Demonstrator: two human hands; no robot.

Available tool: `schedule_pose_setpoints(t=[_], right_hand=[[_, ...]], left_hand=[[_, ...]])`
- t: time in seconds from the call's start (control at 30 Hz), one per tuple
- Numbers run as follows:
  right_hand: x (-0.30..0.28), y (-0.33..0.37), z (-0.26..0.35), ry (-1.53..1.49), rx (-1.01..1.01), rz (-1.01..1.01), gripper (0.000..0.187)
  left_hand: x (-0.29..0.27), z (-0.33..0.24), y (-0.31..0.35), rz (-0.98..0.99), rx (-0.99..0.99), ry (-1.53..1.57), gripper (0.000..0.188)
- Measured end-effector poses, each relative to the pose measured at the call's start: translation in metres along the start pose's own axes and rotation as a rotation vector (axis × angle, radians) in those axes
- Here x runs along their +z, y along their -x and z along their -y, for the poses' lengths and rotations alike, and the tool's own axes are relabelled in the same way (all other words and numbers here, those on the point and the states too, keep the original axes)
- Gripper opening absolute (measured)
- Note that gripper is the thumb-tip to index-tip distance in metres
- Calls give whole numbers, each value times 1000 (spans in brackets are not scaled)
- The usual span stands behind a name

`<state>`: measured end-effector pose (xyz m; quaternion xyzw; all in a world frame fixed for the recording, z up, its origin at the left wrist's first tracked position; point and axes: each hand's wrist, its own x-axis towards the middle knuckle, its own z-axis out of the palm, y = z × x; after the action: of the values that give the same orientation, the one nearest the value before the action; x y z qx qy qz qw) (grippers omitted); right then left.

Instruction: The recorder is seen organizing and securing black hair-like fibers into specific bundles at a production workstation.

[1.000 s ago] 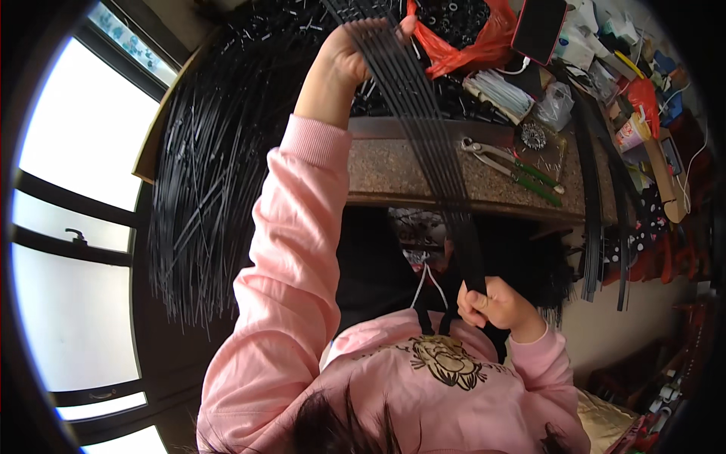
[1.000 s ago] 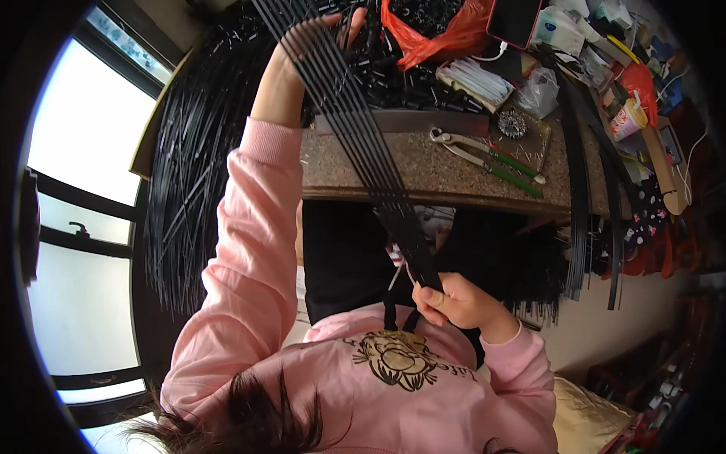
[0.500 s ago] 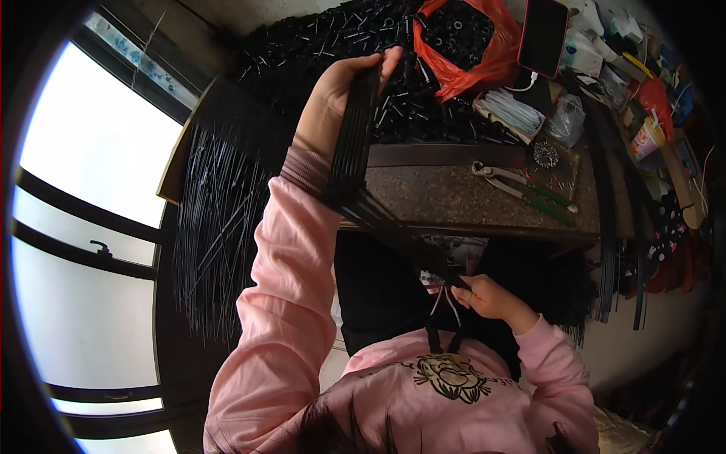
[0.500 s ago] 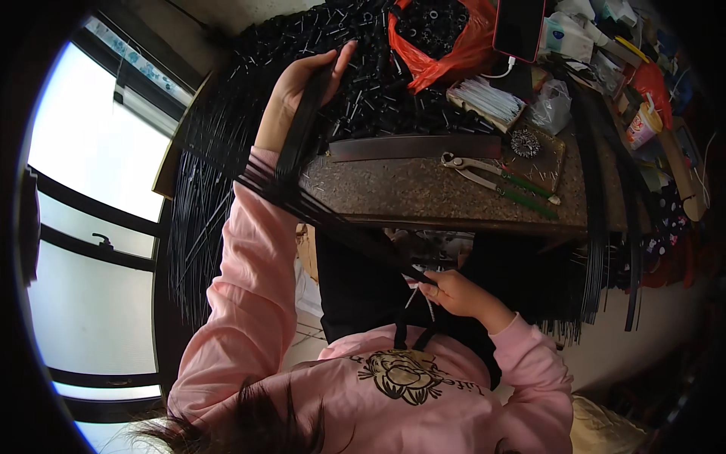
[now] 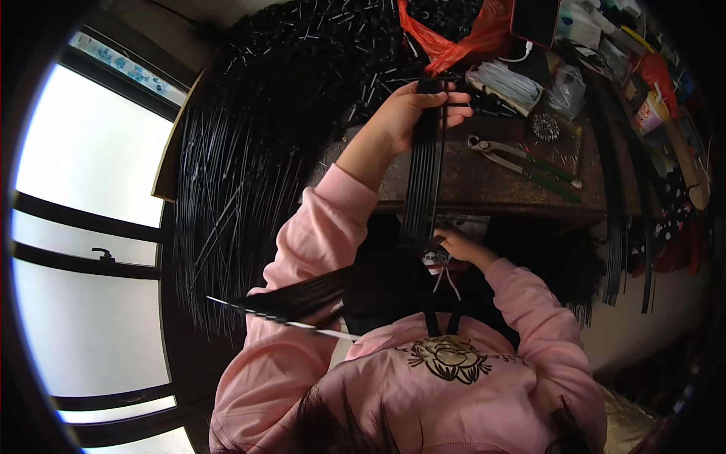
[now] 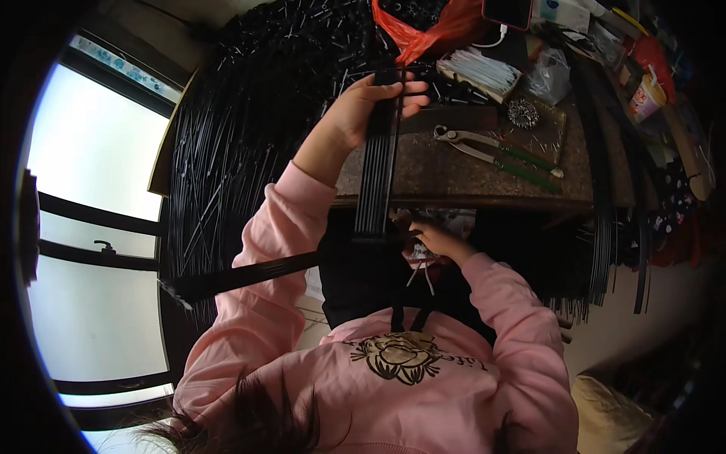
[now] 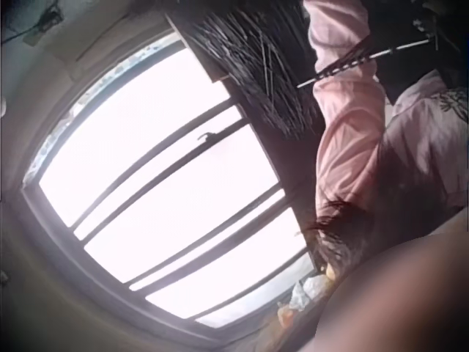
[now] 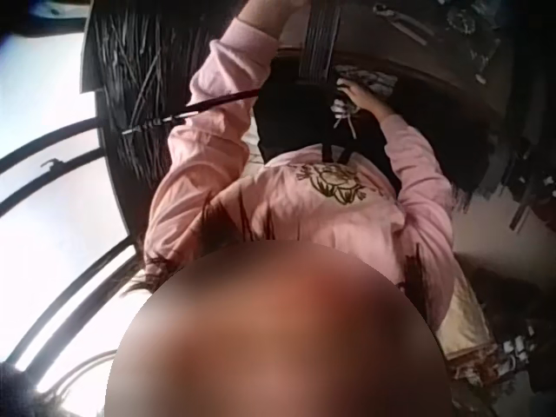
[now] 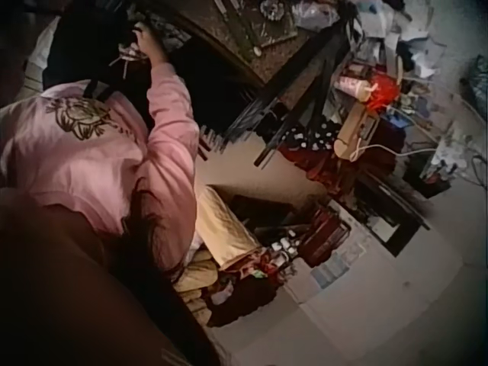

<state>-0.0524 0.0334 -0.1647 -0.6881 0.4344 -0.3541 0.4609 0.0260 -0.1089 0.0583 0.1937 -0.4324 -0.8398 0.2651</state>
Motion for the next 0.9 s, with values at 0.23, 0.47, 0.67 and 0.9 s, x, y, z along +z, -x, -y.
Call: schedule_pose_setpoints(t=[0.23, 0.47, 0.67, 0.9], right_hand=[[4, 18, 11, -49, 81, -78, 6], [11, 15, 11, -123, 403, 39, 18], [11, 14, 11, -113, 290, 32, 17], [3, 9, 14, -148, 315, 128, 15]], left_hand=[[-13, 25, -9, -184, -57, -24, 17], [-14, 14, -19, -240, -27, -71, 13], [-21, 8, 5, -540, 436, -1444, 24], [-11, 33, 52, -110, 731, -1592, 41]])
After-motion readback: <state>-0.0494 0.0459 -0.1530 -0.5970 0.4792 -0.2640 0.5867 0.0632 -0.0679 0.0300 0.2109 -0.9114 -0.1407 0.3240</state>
